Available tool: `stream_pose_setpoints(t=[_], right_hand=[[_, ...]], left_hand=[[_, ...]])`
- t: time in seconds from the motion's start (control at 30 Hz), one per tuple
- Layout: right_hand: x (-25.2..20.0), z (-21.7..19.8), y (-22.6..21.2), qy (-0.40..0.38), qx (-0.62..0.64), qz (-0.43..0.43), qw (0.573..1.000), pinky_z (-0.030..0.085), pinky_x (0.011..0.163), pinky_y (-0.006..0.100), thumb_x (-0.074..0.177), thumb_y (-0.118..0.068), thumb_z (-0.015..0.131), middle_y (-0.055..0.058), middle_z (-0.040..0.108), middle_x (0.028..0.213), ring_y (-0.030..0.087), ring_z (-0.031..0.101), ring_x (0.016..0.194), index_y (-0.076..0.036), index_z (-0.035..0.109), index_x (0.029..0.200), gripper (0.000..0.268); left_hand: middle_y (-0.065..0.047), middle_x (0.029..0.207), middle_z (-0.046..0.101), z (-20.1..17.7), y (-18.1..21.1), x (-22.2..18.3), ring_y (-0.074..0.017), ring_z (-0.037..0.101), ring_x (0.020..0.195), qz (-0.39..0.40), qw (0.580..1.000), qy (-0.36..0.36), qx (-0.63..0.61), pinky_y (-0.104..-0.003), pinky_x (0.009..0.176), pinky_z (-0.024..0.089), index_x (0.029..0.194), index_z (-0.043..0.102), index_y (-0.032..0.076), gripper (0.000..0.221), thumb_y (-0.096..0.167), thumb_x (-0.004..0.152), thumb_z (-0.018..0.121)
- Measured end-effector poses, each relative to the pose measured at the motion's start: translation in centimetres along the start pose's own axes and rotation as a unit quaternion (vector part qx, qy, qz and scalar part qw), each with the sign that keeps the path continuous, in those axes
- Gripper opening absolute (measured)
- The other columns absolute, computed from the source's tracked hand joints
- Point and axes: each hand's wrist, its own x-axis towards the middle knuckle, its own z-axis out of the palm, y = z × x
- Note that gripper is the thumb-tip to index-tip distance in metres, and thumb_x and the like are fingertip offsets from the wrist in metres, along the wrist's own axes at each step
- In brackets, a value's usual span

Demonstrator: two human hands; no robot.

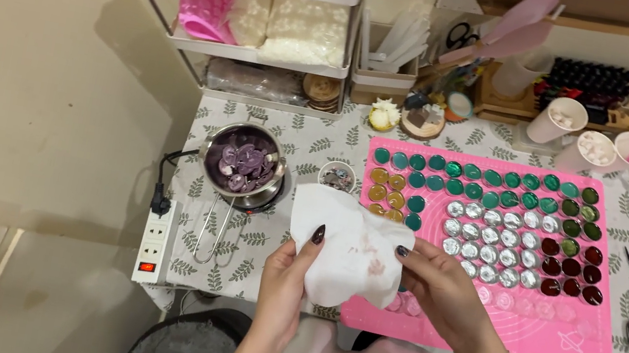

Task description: The person scoops melted colored wax from a metal melting pot with a spoon and fills small clear candle cups arranged on a pink silicone mat, working through the cups one at a time. They return the spoon to the pot between fills and later wipe the mat with a paper towel.

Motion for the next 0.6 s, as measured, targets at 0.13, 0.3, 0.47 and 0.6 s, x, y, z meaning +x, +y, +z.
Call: stream_pose_setpoints(t=[0.13,0.3,0.47,0.6], right_hand=[[0.0,-2.4,-0.2,0.027,-0.084,-0.033,0.996,0.052,0.086,0.03,0.095,-0.011,0.061,0.009,0.074,0.107,0.013,0.065,0.094,0.007,0.067,0.124,0.035],[-0.2,-5.8,-0.7,0.083,-0.153,-0.049,0.984,0.044,0.066,0.026,0.095,-0.011,0.066,0.006,0.069,0.094,0.008,0.053,0.076,0.001,0.076,0.116,0.026],[-2.3,-7.7,-2.7,0.06,-0.238,-0.082,0.966,0.049,0.081,0.032,0.088,-0.002,0.061,0.005,0.075,0.101,0.015,0.064,0.089,0.001,0.074,0.086,0.014],[-3.8,-8.3,-4.1,0.019,-0.294,-0.122,0.948,0.051,0.095,0.033,0.081,0.003,0.055,0.006,0.077,0.105,0.017,0.068,0.103,0.0,0.076,0.08,0.022]], left_hand=[[-0.011,0.096,0.079,-0.1,0.4,0.3,-0.0116,0.069,0.08,0.011,0.994,-0.005,0.104,-0.028,0.072,0.054,0.111,0.074,-0.007,0.028,0.017,0.098,0.068],[-0.008,0.092,0.08,0.5,2.0,0.9,-0.0105,0.07,0.076,0.008,0.988,-0.044,0.147,-0.026,0.07,0.054,0.11,0.077,-0.001,0.024,0.014,0.093,0.067],[-0.013,0.094,0.079,-4.1,-0.5,3.6,-0.0161,0.072,0.081,0.025,0.965,-0.154,0.212,-0.032,0.075,0.059,0.104,0.075,-0.011,0.019,0.001,0.091,0.069],[-0.013,0.107,0.077,0.0,2.6,1.6,-0.0174,0.073,0.093,-0.03,0.965,-0.188,0.179,-0.034,0.082,0.06,0.11,0.071,-0.009,0.028,0.002,0.086,0.06]])
